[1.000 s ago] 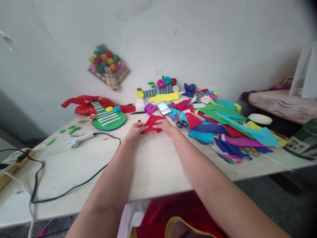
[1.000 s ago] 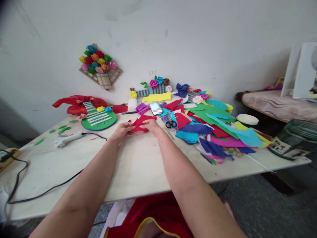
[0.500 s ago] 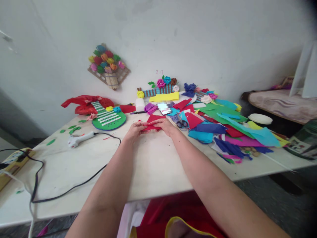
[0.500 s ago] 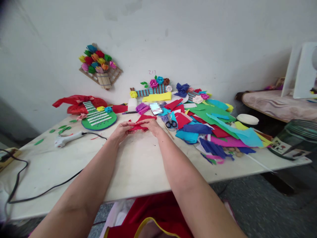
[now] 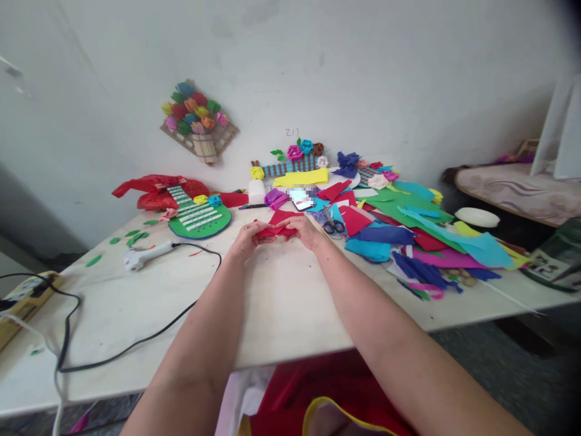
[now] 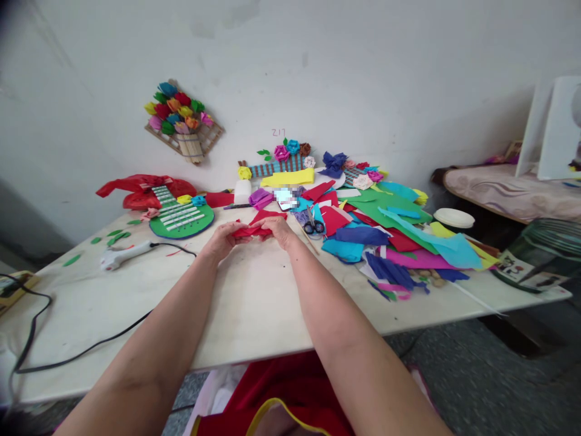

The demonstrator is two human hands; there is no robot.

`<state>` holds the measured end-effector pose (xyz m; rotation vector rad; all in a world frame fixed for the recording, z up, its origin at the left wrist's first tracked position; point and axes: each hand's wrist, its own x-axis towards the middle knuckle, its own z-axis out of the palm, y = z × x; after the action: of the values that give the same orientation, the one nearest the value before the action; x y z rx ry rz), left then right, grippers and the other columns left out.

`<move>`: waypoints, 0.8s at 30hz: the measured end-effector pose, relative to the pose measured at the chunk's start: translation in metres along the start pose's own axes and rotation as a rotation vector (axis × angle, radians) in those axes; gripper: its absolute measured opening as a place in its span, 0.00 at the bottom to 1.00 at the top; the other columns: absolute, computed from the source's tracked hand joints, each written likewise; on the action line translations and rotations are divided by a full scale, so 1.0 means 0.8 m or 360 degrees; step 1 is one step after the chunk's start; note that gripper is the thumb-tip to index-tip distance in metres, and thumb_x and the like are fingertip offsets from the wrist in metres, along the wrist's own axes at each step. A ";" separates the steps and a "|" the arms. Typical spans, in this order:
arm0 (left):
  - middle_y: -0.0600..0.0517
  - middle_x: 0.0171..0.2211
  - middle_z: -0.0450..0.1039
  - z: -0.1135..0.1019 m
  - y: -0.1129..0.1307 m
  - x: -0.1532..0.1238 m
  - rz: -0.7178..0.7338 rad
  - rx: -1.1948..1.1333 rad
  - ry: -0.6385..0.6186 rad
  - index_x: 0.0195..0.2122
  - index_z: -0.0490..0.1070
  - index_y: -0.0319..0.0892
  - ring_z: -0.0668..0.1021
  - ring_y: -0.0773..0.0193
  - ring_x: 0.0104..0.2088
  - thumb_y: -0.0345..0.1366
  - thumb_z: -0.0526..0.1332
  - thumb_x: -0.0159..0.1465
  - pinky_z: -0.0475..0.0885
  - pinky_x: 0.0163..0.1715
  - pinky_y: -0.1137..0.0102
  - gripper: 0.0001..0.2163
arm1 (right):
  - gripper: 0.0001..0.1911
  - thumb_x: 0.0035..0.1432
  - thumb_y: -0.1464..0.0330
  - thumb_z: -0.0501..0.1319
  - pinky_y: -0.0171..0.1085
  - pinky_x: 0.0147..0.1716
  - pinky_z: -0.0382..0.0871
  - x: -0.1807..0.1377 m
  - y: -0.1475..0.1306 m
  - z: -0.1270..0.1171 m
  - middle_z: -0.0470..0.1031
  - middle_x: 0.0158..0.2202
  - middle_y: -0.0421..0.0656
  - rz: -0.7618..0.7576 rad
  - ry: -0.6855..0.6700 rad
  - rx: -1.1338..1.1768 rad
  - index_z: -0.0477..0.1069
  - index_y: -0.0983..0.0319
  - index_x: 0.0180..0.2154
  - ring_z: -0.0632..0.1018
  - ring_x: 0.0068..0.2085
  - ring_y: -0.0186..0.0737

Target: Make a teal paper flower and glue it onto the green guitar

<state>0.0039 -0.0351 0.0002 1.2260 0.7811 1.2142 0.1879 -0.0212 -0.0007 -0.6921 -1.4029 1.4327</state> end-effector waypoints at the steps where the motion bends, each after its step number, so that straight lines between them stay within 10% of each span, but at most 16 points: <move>1: 0.47 0.25 0.76 0.001 0.000 0.000 0.0007 0.0016 0.0017 0.29 0.74 0.35 0.78 0.60 0.24 0.37 0.66 0.46 0.74 0.29 0.66 0.11 | 0.11 0.44 0.66 0.60 0.32 0.22 0.69 -0.001 -0.001 0.001 0.77 0.26 0.45 -0.0021 -0.0009 0.0002 0.77 0.67 0.27 0.74 0.23 0.34; 18: 0.49 0.27 0.77 -0.003 -0.008 0.005 0.0113 0.0212 0.0006 0.43 0.70 0.36 0.78 0.64 0.27 0.39 0.71 0.43 0.74 0.32 0.68 0.26 | 0.06 0.44 0.75 0.66 0.32 0.24 0.70 -0.002 -0.007 0.014 0.75 0.22 0.40 0.0121 0.0313 -0.0184 0.74 0.66 0.29 0.73 0.21 0.30; 24: 0.51 0.26 0.76 -0.002 -0.007 0.004 0.0153 0.0275 0.0020 0.42 0.71 0.36 0.77 0.66 0.25 0.40 0.71 0.43 0.73 0.32 0.70 0.25 | 0.16 0.54 0.58 0.59 0.32 0.18 0.68 0.000 -0.003 0.006 0.76 0.22 0.44 0.0160 0.0319 -0.0141 0.74 0.67 0.32 0.75 0.20 0.35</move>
<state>0.0044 -0.0310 -0.0053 1.4119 0.8589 1.2535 0.1841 -0.0235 0.0022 -0.9482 -1.2957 1.3439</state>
